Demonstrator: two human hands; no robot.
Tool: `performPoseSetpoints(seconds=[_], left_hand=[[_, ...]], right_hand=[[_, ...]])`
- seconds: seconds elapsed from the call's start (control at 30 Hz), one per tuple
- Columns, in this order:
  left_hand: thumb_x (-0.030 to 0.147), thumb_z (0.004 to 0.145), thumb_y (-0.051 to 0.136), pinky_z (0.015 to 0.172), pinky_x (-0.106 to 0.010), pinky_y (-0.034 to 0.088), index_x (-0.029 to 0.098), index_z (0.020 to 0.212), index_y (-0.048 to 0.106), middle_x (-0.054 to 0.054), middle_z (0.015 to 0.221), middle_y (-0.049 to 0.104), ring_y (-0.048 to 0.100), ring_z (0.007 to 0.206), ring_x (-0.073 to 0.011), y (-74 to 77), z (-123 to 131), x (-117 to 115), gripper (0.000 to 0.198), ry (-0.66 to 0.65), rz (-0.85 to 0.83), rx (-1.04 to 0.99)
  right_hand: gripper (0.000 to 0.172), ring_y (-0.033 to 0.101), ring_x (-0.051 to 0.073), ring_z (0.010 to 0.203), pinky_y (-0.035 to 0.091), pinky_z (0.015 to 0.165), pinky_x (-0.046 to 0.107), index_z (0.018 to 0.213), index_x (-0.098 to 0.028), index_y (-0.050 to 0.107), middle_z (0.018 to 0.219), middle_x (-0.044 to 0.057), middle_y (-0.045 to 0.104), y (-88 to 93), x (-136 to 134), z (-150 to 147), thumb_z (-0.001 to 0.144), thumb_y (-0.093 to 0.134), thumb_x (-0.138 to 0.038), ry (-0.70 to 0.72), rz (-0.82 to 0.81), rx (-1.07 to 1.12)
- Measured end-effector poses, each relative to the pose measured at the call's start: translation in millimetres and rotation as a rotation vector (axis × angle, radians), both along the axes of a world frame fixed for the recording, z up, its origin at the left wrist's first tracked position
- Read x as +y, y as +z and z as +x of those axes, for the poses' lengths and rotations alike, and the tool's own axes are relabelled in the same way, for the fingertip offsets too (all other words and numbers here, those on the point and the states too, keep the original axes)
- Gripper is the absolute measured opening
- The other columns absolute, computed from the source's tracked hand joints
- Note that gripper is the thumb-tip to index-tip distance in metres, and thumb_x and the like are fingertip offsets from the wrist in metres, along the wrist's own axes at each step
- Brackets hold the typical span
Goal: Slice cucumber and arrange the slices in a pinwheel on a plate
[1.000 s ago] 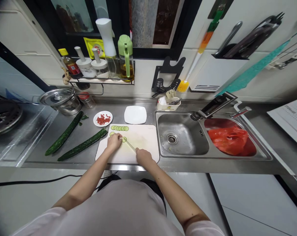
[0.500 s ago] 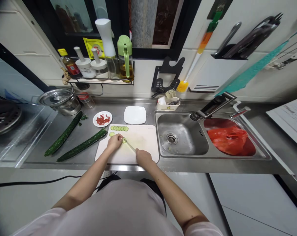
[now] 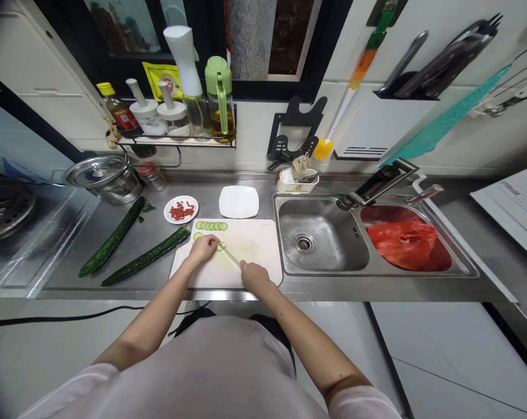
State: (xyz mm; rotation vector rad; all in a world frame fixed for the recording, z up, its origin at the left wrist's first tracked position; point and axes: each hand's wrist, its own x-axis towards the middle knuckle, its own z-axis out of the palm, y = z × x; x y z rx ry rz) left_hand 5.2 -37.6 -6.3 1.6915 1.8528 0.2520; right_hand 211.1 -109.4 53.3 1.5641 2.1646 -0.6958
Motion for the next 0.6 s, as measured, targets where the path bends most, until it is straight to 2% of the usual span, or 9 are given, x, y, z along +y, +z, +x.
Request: performPoseSetpoints(seconds=[0.23,0.6], left_hand=[[0.014,0.078,0.053,0.075,-0.026,0.046,0.021,0.099,0.07,-0.004,0.093,0.073,0.064,0.085,-0.0183,-4.3,-3.4,0.4,0.028,0.021,-0.004,-0.041],[0.012,0.075,0.053,0.077,-0.025,0.046,0.019,0.091,0.072,-0.004,0.094,0.073,0.064,0.085,-0.0177,-4.6,-3.5,5.3,0.026,-0.021,0.008,-0.054]], right_hand=[[0.025,0.066,0.024,0.092,0.045,0.07,0.031,0.111,-0.015,0.052,0.099,0.016,0.067,-3.3,-4.9,7.3,0.093,0.034,-0.014,-0.015,-0.006,0.007],[0.025,0.065,0.022,0.091,0.045,0.071,0.03,0.111,-0.015,0.052,0.1,0.015,0.066,-0.2,2.9,-0.8,0.093,0.035,-0.014,-0.017,-0.004,0.022]])
